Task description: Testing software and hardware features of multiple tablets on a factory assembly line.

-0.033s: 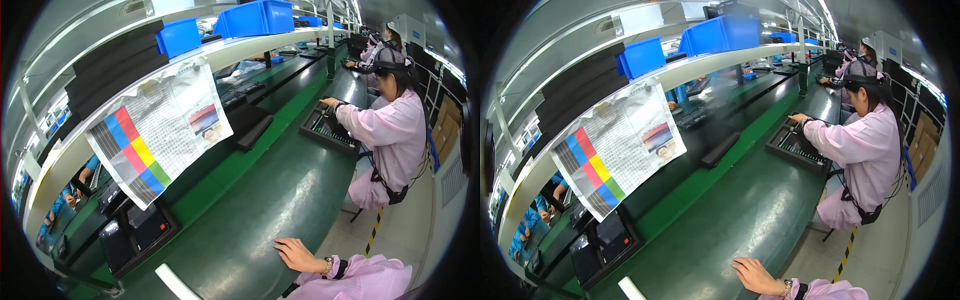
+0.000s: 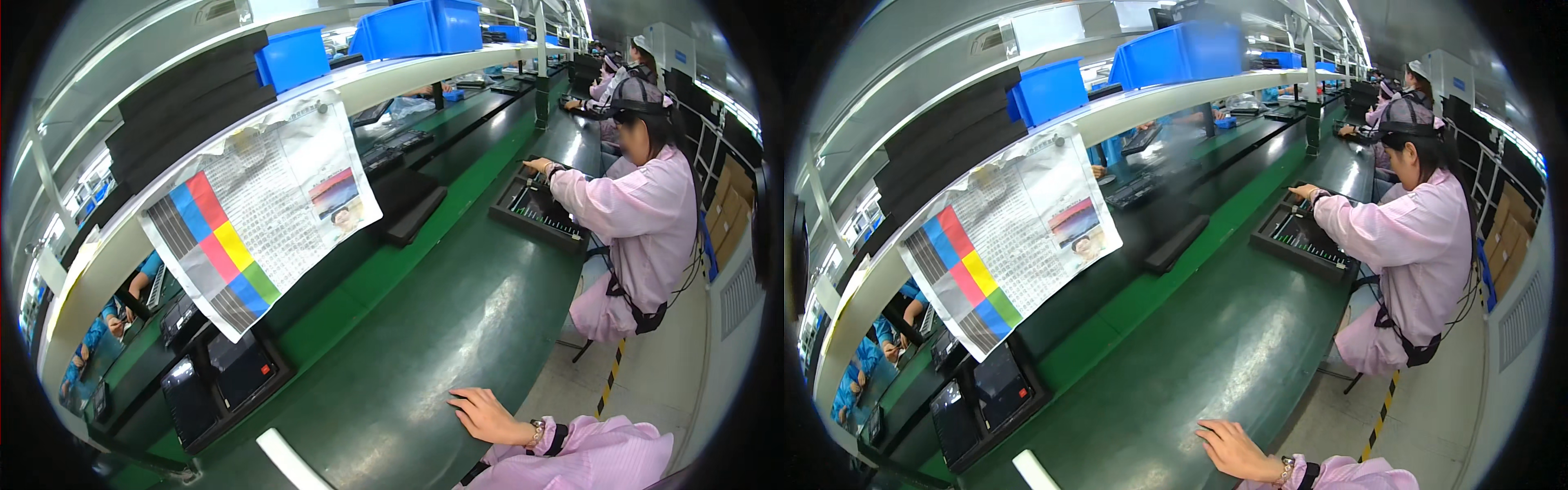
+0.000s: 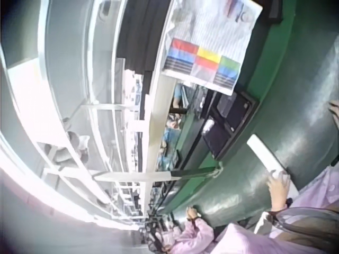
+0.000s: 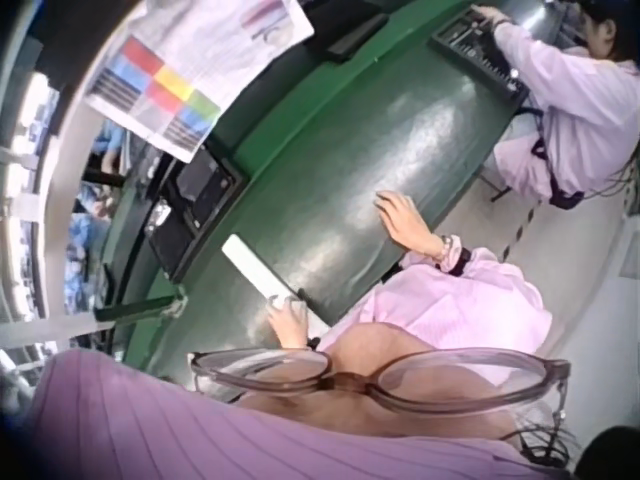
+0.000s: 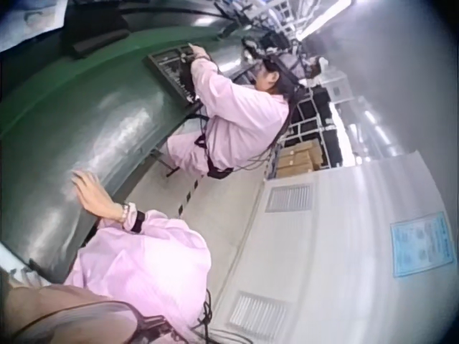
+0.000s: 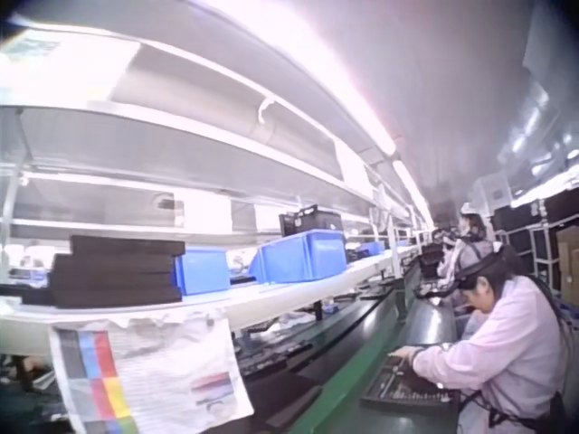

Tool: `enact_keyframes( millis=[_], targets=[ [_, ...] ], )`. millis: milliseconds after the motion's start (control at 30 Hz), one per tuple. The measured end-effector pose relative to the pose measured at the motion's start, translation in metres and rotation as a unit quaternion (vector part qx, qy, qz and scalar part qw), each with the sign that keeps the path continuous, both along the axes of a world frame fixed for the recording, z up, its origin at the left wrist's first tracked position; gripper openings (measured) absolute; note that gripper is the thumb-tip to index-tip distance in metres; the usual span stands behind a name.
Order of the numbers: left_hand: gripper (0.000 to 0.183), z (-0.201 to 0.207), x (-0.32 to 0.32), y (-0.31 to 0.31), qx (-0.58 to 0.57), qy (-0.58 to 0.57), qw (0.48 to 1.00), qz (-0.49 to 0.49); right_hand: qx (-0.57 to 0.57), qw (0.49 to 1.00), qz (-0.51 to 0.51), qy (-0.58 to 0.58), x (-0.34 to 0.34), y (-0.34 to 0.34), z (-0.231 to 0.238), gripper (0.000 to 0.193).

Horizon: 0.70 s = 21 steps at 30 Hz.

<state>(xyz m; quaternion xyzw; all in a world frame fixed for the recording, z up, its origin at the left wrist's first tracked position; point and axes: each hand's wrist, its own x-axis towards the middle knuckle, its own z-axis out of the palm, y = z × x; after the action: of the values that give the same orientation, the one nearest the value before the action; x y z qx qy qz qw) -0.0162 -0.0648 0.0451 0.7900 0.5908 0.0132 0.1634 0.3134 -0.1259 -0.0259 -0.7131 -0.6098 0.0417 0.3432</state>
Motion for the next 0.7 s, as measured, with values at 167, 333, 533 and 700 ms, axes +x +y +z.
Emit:
enact_keyframes(
  millis=[167,333,533,700],
  targets=[
    [0.034,-0.004,-0.003,-0.006,0.068,-0.048,0.995,-0.053,-0.007,1.0,-0.008,-0.011,-0.002,0.002,0.009,0.026],
    [0.055,-0.004,-0.01,-0.01,0.069,-0.088,0.993,-0.042,0.001,1.0,-0.012,-0.003,-0.007,0.001,0.016,0.03],
    [0.051,0.02,-0.008,0.001,0.148,-0.005,0.987,-0.067,-0.022,0.996,0.012,-0.087,-0.01,0.013,0.021,0.034],
    [0.063,0.029,-0.005,0.026,0.062,-0.007,0.996,-0.066,-0.084,0.989,0.021,-0.119,-0.003,0.032,0.042,0.026]
  ],
)
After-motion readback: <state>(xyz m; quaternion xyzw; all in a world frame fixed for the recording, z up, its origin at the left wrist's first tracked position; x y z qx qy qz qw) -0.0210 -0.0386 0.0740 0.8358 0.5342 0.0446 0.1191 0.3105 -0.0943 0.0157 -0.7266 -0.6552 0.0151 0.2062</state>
